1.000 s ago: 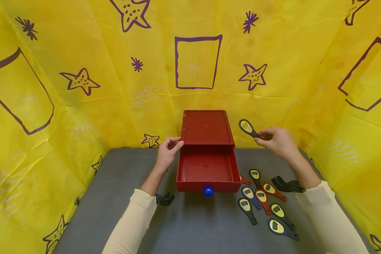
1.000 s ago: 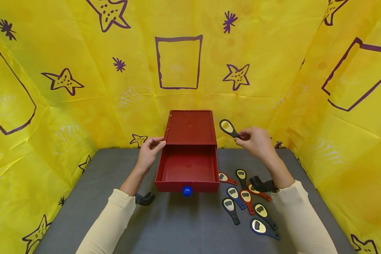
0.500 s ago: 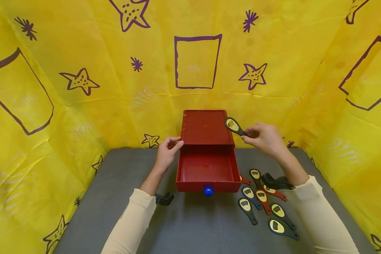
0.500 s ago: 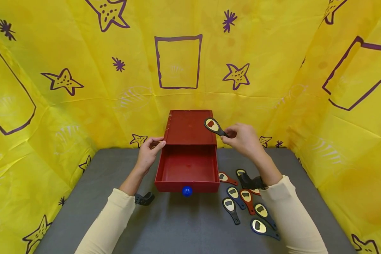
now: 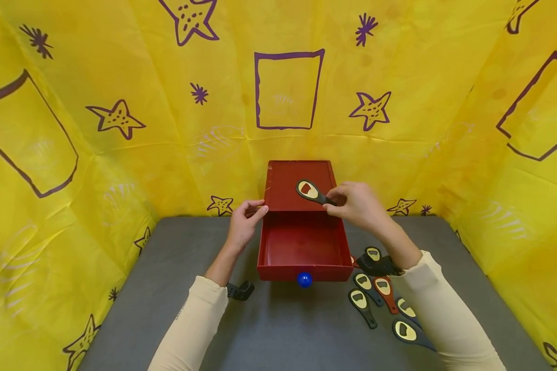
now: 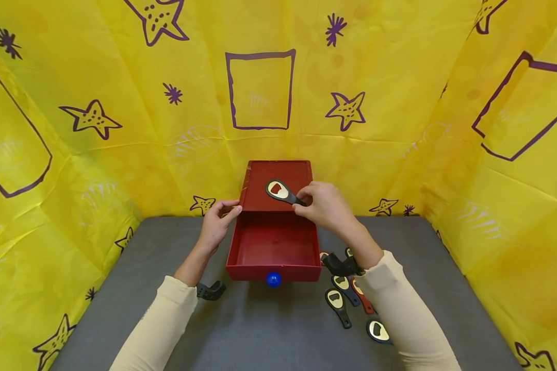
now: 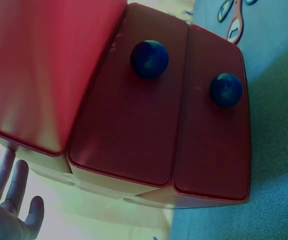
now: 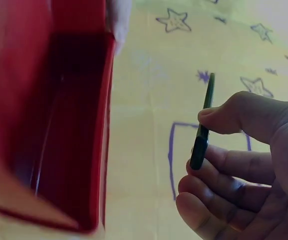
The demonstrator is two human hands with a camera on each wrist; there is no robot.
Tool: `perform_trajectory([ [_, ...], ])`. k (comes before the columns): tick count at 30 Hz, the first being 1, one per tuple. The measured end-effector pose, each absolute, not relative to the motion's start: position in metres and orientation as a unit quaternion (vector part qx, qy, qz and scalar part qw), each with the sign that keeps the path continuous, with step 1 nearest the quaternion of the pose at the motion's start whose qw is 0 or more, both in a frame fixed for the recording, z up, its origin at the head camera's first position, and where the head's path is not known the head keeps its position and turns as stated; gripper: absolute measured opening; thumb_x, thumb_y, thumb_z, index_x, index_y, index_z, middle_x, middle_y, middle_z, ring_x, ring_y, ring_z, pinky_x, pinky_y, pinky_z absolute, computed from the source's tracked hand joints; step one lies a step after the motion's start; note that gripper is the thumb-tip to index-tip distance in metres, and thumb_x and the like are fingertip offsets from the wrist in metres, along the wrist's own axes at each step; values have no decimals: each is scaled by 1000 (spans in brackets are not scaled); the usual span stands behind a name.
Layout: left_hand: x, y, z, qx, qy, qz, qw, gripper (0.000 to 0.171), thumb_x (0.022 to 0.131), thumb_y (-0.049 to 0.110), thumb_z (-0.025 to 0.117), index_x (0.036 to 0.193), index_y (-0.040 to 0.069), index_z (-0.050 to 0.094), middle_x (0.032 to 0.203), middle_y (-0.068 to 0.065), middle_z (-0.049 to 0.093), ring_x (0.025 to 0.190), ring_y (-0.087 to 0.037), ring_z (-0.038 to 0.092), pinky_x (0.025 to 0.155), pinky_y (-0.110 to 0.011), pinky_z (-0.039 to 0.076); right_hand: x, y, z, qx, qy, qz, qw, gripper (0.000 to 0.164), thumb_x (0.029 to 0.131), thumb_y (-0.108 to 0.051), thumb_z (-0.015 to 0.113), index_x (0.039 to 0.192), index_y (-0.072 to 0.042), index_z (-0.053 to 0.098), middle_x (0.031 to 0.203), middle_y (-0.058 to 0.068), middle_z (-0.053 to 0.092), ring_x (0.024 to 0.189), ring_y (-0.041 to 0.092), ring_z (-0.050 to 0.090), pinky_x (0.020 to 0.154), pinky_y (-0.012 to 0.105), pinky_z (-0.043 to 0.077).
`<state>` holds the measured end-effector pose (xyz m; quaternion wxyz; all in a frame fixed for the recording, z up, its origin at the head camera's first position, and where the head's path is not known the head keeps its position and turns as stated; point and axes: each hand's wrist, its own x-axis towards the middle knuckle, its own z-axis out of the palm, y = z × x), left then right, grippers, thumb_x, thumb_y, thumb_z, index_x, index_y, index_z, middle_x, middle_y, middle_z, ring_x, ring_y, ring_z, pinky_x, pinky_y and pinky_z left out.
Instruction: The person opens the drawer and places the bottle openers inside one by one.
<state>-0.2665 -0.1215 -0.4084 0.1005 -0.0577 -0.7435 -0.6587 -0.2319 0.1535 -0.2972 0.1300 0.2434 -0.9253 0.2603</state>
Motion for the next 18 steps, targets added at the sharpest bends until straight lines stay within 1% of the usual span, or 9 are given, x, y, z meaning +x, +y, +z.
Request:
perform_trajectory([
  [7,-267,-121,-409,-54,-747,-655,101,32,91,19,69,117,1,65,119,-18,66,102,-24,60,81,-16,49,-227,130,-301,261,-923,270,81,16,80,-16,78,90,-4,75,84,5,68,74,16,63,67,29,50],
  [10,-268,-121,-409,-54,-747,-656,98,33,91,21,69,118,2,65,119,-19,65,102,-24,60,81,-16,49,-223,124,-302,268,-924,264,70,17,80,-16,79,91,-4,75,84,4,68,74,15,63,68,29,52],
  [14,-268,-120,-410,-55,-745,-657,101,34,91,21,69,118,1,65,117,-20,66,99,-20,60,81,-16,49,-217,118,-304,277,-926,249,65,18,80,-18,78,91,-4,75,84,4,68,74,14,63,69,29,53],
  [18,-269,-120,-410,-52,-745,-656,108,32,91,19,69,116,0,66,116,-19,67,97,-16,61,81,-15,50,-213,113,-310,283,-929,231,52,16,81,-19,76,89,-5,75,83,3,68,74,13,61,69,27,51],
])
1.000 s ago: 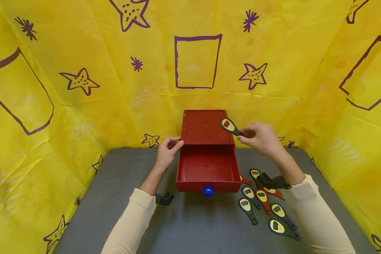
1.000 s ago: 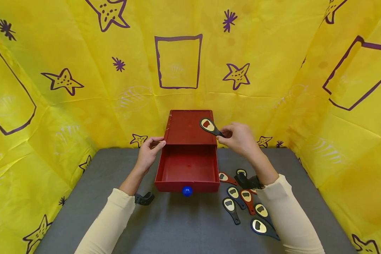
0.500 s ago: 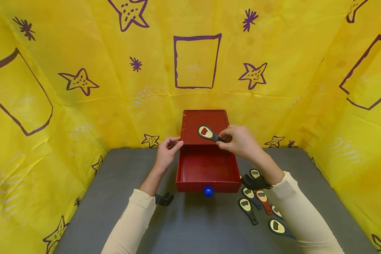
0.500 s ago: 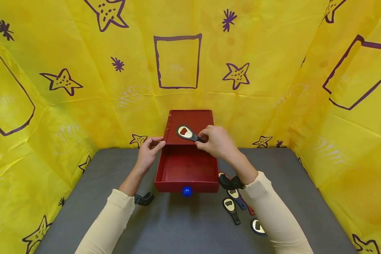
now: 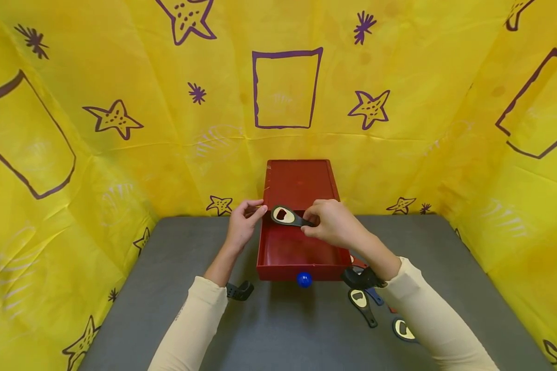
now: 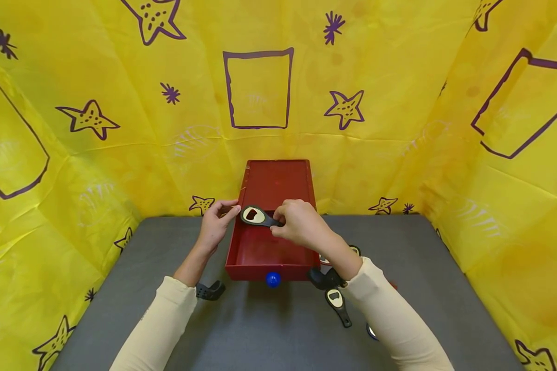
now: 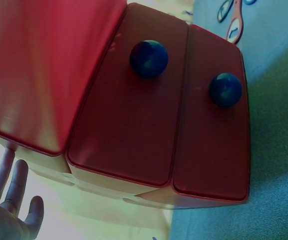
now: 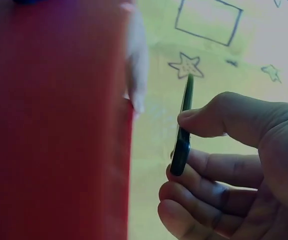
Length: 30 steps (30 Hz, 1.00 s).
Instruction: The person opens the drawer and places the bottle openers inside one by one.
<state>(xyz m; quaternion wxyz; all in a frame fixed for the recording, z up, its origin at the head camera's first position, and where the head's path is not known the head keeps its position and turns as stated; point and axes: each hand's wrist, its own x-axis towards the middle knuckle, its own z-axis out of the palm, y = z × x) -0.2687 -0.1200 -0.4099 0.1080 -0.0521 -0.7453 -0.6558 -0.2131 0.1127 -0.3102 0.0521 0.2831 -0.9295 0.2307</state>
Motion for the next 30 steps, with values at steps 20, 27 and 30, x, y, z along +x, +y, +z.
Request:
perform_trajectory([
  [20,-266,-122,-405,-53,-746,-657,98,33,92,17,68,119,-1,64,120,-21,64,104,-27,60,80,-15,49,-213,92,-345,298,-938,172,-44,14,78,-21,76,67,-15,69,58,-5,53,63,14,46,56,25,36],
  [27,-267,-122,-409,-51,-749,-654,93,34,91,21,69,119,2,65,120,-18,65,101,-17,60,81,-17,49,-214,89,-356,308,-935,164,-63,24,79,-21,75,59,-16,62,50,-8,46,54,10,42,50,22,31],
  [30,-266,-121,-408,-50,-747,-656,91,34,91,21,69,119,3,65,120,-18,64,101,-18,60,81,-17,49,-214,88,-356,311,-934,165,-67,25,78,-21,76,58,-15,62,51,-7,49,53,11,43,49,22,31],
])
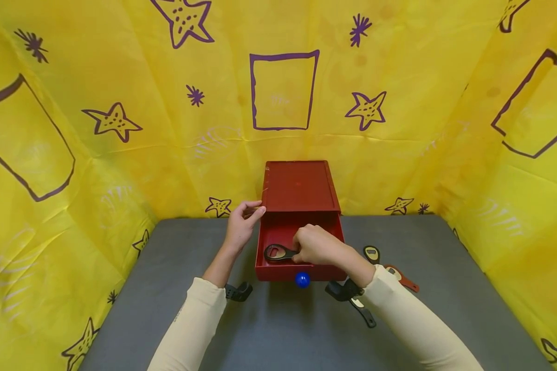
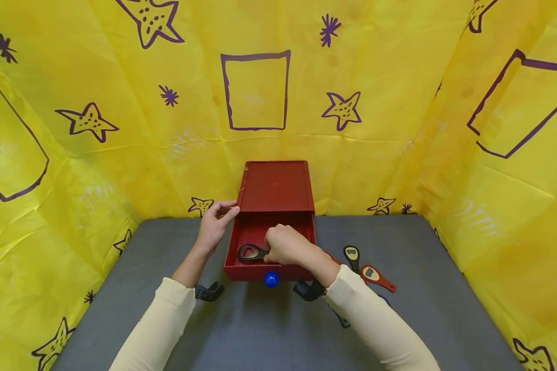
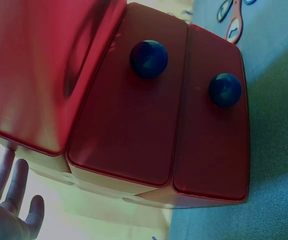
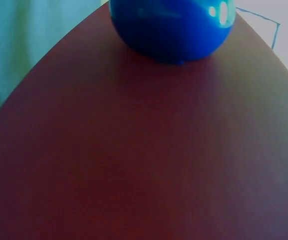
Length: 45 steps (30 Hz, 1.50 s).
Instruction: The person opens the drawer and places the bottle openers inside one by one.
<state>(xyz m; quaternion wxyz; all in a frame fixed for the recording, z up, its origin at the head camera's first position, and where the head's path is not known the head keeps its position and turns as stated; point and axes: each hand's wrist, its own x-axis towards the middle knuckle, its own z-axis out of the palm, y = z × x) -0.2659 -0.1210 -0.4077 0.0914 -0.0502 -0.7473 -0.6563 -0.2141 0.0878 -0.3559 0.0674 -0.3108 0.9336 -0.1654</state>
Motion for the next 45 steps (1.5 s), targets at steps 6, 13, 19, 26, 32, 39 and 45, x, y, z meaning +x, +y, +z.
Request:
perform_trajectory([
  [6,-268,-121,-410,-49,-749,-655,86,37,92,20,68,123,0,62,124,-20,63,109,-28,59,81,-16,48,-215,86,-360,-302,937,-160,74,27,78,-21,77,58,-14,62,51,-6,50,55,12,45,51,23,33],
  [13,-268,-121,-409,-49,-745,-658,97,32,91,19,69,118,1,65,119,-19,65,106,-28,60,81,-16,49,-217,83,-365,-295,941,-146,82,20,77,-22,80,66,-13,67,56,-4,54,58,15,47,55,25,37],
  [19,-268,-121,-410,-51,-748,-655,97,32,91,20,69,117,2,65,119,-18,66,104,-26,60,82,-18,49,-217,91,-362,-289,935,-188,84,11,81,-24,78,80,-13,74,70,-5,67,67,12,55,64,26,47],
  [26,-269,-121,-410,-47,-748,-658,75,35,93,18,67,122,-1,62,124,-21,63,109,-29,59,83,-18,49,-210,128,-349,-282,915,-282,61,15,87,-25,74,96,-12,74,86,-4,72,74,9,59,68,25,51],
  [32,-270,-122,-410,-45,-747,-658,83,34,92,15,67,121,-2,62,124,-22,62,109,-32,58,81,-16,47,-206,163,-342,-270,905,-326,40,14,90,-24,70,97,-12,73,91,-1,72,78,11,59,71,26,51],
  [39,-269,-119,-411,-54,-743,-658,105,33,91,18,69,118,0,64,121,-19,65,103,-23,60,80,-15,49,-204,201,-336,-236,899,-367,27,18,92,-24,67,101,-9,72,94,3,73,81,15,63,72,25,53],
  [45,-269,-120,-411,-52,-740,-662,103,34,91,19,69,119,0,64,123,-20,64,108,-31,60,79,-14,48,-209,225,-340,-201,911,-360,7,17,92,-24,68,98,-9,73,92,6,73,80,14,63,69,24,53],
])
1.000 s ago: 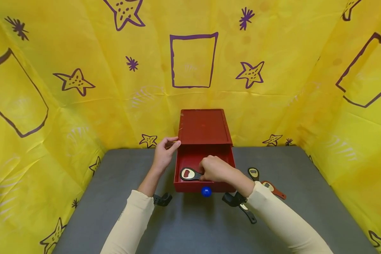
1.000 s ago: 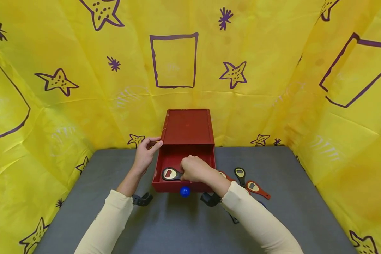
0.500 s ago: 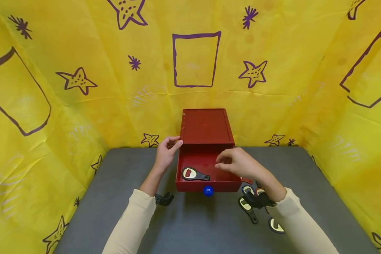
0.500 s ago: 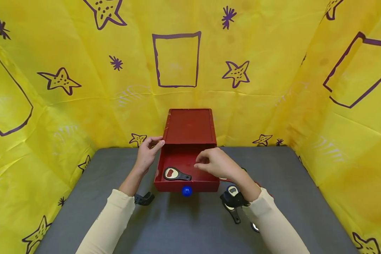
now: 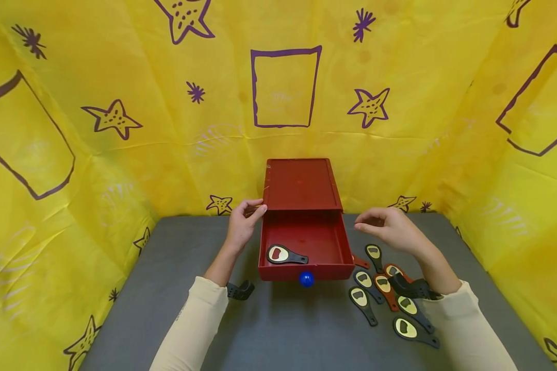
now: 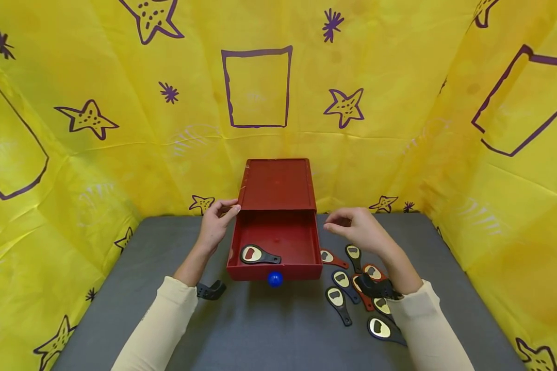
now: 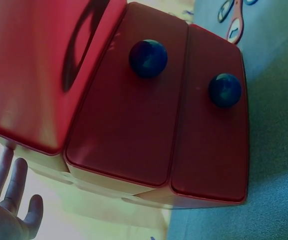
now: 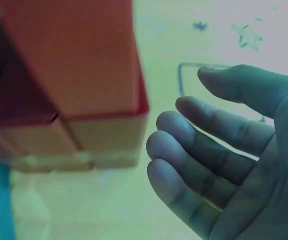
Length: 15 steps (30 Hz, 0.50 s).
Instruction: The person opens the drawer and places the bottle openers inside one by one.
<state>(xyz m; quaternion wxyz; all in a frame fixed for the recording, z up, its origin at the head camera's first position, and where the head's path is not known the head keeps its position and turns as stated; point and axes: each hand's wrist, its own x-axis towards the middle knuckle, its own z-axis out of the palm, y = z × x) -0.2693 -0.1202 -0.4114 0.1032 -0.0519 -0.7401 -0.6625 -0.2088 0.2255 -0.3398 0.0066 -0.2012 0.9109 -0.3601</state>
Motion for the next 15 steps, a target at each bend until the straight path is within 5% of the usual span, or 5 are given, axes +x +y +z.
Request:
perform_trajectory([
  [15,-247,-117,-383,-55,-751,-652,92,33,93,15,66,120,-4,63,123,-23,63,107,-32,59,79,-14,48,-243,253,-423,-144,927,-341,60,17,92,-14,65,97,1,70,85,12,71,71,17,61,63,28,51],
])
